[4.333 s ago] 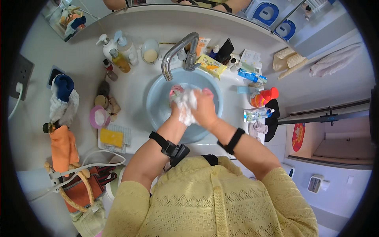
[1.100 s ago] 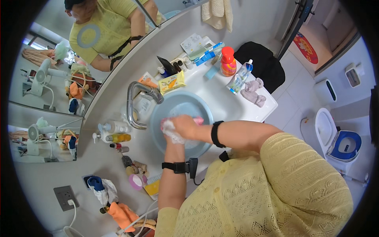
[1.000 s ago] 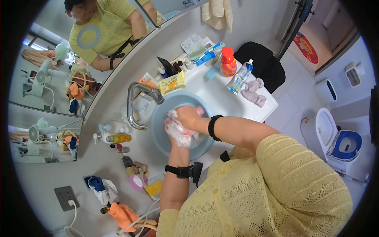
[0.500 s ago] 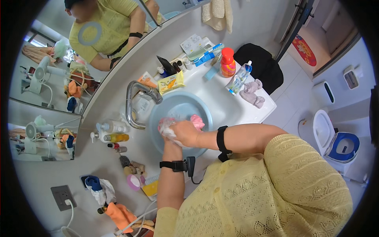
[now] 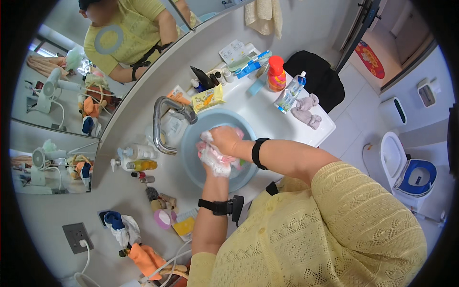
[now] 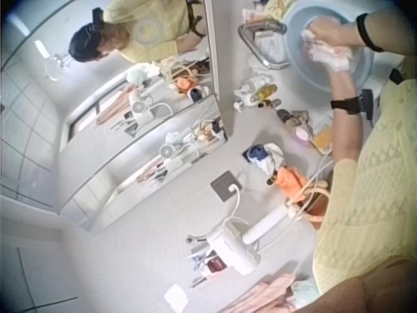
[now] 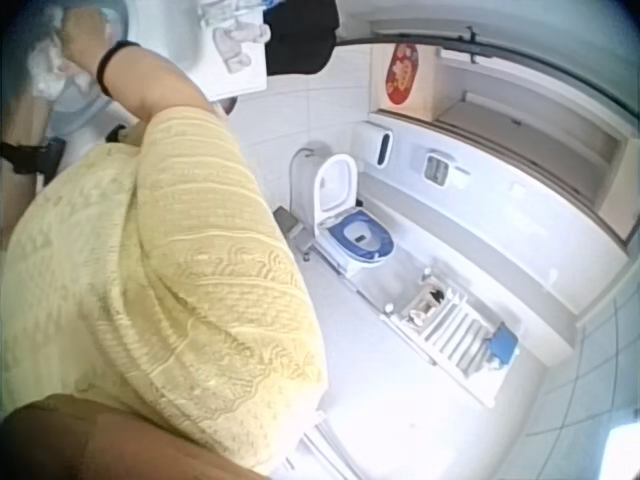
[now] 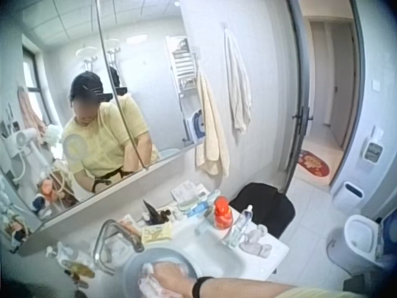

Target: Hand washing a pink garment in a bathroom sink using soap and water.

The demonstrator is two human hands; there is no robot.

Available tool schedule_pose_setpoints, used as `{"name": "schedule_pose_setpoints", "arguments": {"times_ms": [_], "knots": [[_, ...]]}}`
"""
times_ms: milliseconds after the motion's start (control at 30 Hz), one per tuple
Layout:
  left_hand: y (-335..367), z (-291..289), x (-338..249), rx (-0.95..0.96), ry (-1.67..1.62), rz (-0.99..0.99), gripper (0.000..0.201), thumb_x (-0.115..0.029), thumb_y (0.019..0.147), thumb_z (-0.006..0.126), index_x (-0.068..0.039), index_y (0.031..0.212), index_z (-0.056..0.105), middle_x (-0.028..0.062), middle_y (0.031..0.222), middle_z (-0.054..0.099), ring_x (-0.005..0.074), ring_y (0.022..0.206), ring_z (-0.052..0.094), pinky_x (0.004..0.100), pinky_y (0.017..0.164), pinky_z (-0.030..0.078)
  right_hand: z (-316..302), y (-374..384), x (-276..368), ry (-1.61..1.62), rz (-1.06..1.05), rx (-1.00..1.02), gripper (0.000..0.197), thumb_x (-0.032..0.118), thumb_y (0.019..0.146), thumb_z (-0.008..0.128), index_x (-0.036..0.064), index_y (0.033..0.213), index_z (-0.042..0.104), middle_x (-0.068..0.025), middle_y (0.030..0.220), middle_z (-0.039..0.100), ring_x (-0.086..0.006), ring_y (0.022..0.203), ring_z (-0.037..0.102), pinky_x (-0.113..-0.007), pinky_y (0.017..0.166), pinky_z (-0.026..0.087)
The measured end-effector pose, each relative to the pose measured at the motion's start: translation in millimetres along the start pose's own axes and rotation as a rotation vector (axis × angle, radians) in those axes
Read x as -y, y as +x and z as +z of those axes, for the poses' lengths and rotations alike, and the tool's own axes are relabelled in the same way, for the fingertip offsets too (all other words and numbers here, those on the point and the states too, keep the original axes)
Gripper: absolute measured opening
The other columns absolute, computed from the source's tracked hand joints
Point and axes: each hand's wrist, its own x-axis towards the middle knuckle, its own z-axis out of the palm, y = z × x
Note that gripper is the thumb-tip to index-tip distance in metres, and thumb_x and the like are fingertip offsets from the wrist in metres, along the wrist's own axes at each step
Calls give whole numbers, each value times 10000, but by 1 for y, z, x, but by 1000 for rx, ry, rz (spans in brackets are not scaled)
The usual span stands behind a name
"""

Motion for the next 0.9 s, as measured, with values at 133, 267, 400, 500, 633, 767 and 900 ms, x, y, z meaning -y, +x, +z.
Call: {"name": "schedule_pose_setpoints", "arguments": {"times_ms": [133, 267, 400, 500, 633, 767, 900], "knots": [[-8, -8, -9, 22, 88, 32, 270, -261, 864, 347, -74, 1026, 457, 101, 1007, 520, 245, 914, 541, 371, 742, 475, 32, -18, 18, 4, -132, -88, 161, 227, 732, 517, 105, 787, 608, -142, 744, 607, -328, 707, 591, -427, 624, 449], [6, -40, -18, 284, 13, -41, 294, -229, 889, 325, -62, 1102, 438, 103, 1053, 515, 249, 961, 535, 372, 779, 469, 21, -2, 13, 102, -119, -80, 187, 219, 708, 557, 84, 831, 597, -178, 755, 592, -372, 677, 562, -449, 625, 436], [-19, 10, -14, 4, 185, 35, 263, -278, 865, 355, -80, 995, 469, 116, 994, 520, 247, 920, 534, 390, 789, 456, 8, -2, 14, -44, -9, 11, 175, 234, 719, 536, 96, 808, 596, -150, 800, 608, -344, 721, 584, -425, 629, 449], [-4, -22, -12, 116, 169, 36, 257, -235, 868, 348, -61, 1012, 472, 116, 1000, 527, 240, 914, 543, 375, 780, 462, 21, -26, 29, 86, -319, -145, 176, 256, 726, 530, 103, 797, 577, -142, 798, 608, -331, 726, 585, -416, 628, 453], [8, -23, -11, 253, 166, 18, 255, -191, 870, 342, -43, 1029, 476, 116, 1006, 535, 232, 908, 551, 360, 771, 468, 9, 3, 9, 46, -97, -57, 189, 251, 716, 547, 112, 839, 581, -155, 803, 605, -338, 745, 579, -424, 658, 444], [30, -86, -19, 279, 428, 76, 298, -285, 867, 327, -65, 1010, 470, 110, 982, 527, 255, 898, 543, 413, 767, 458, 17, -14, 27, 43, -119, -35, 219, 242, 691, 577, 103, 859, 584, -146, 773, 600, -336, 727, 574, -424, 648, 443], [17, -46, -14, 238, -70, -84, 269, -279, 859, 380, -64, 1000, 464, 109, 971, 522, 251, 885, 545, 389, 737, 475, 17, -9, 16, 24, -185, -102, 212, 245, 693, 574, 87, 834, 585, -157, 752, 597, -345, 698, 575, -427, 626, 440]]}}
